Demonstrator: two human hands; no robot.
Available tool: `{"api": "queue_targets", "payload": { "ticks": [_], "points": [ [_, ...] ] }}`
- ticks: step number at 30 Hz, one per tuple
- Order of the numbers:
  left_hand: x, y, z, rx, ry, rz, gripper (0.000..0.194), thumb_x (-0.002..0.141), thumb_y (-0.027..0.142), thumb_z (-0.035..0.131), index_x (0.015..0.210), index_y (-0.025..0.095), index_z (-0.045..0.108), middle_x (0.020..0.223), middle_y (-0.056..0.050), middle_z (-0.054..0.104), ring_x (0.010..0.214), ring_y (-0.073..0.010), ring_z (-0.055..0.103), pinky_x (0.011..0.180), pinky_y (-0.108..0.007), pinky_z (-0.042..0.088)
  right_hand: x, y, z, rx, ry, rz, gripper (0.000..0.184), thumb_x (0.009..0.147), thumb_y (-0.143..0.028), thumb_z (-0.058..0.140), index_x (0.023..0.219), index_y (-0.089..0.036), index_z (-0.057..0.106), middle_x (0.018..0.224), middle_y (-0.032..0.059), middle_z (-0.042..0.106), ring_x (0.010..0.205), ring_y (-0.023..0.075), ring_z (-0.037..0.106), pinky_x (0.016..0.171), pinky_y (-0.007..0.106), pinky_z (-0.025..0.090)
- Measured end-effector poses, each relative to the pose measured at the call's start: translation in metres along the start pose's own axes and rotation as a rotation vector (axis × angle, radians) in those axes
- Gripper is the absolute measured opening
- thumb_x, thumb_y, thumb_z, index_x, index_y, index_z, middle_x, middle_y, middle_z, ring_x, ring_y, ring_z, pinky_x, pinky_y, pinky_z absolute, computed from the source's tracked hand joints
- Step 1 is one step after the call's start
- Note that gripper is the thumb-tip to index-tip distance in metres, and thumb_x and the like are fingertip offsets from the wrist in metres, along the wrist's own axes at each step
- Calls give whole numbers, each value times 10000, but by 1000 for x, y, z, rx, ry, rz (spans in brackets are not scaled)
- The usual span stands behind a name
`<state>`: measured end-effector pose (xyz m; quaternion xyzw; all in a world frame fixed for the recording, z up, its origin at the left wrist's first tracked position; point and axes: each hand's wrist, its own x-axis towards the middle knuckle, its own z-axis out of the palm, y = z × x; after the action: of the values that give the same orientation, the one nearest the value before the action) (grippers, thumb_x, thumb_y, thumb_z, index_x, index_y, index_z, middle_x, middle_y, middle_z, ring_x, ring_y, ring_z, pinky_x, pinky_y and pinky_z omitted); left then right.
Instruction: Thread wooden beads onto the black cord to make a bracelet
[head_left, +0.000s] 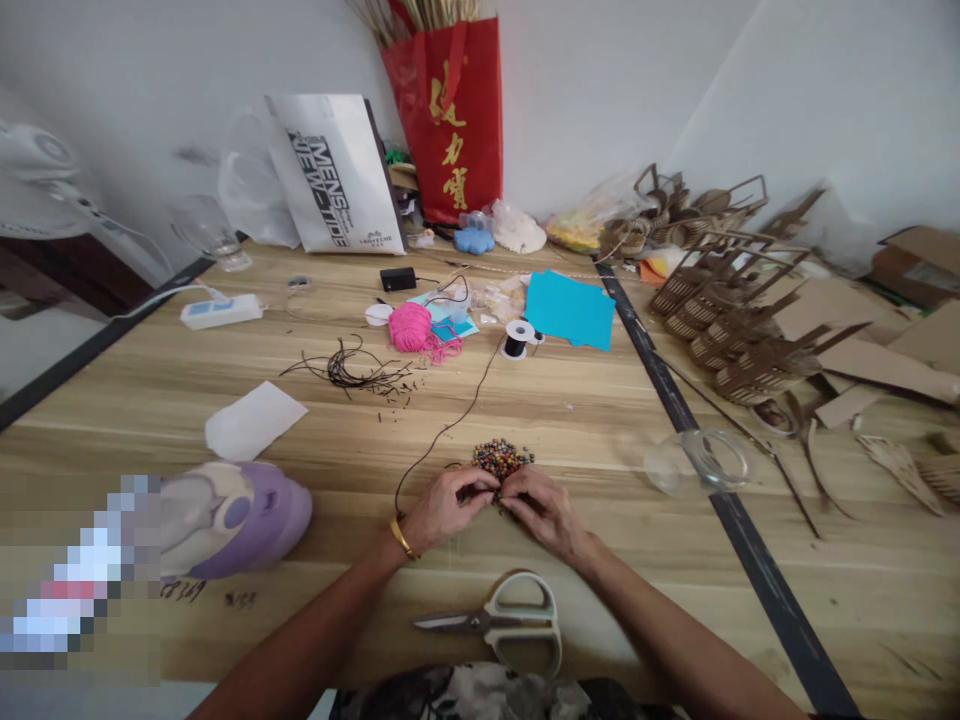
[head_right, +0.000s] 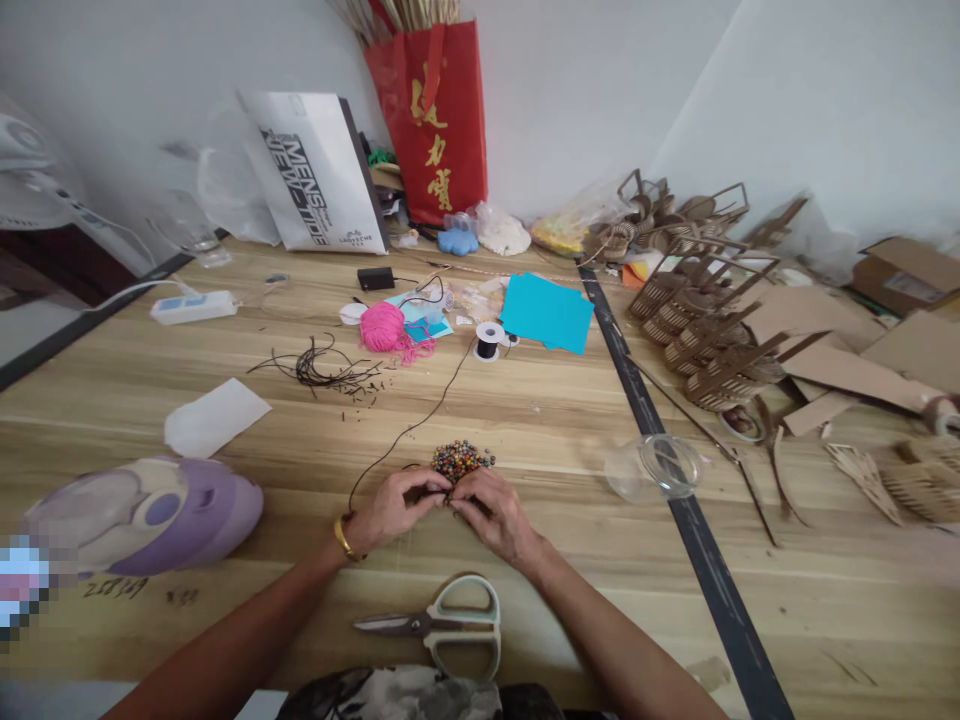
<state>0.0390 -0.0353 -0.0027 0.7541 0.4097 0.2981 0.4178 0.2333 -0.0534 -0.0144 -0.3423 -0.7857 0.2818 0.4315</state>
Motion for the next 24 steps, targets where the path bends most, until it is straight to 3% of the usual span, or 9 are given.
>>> {"api": "queue_targets", "payload": {
  "ticks": [5, 9, 16, 24],
  "points": [
    [-1, 7, -5, -134, -33, -25, 269, 850, 213, 482, 1061, 147, 635, 732, -33, 684, 702, -135, 624, 719, -242, 479, 0, -2, -1, -10, -3, -19, 108, 922, -242, 517, 881, -190, 603, 811, 64, 635, 783, 168, 590, 718, 302, 482],
    [-1, 6, -6, -100, -73, -43, 232, 825, 301, 563, 962, 151, 675, 722, -26, 672, 652, -125, 583, 621, -213, 443, 1, -4, -2, -6, -5, -17, 111, 927, -238, 502, 886, -193, 595, 804, 66, 619, 770, 172, 576, 700, 308, 483],
    [-1, 0, -5, 62, -94, 12, 110, 784, 215, 601, 792, 152, 691, 649, -11, 643, 592, -113, 543, 601, -207, 418, -1, -2, 0, -27, 54, -36, 72, 914, -190, 508, 882, -194, 573, 777, 53, 611, 744, 168, 556, 690, 310, 473],
    [2, 2, -29, 302, -260, 160, 63, 733, 130, 614, 728, 173, 659, 669, 2, 621, 621, -121, 529, 600, -214, 377, -4, 1, 0, -37, 62, 5, 90, 913, -202, 503, 864, -195, 578, 789, 54, 624, 760, 174, 568, 711, 316, 475]
  ]
}}
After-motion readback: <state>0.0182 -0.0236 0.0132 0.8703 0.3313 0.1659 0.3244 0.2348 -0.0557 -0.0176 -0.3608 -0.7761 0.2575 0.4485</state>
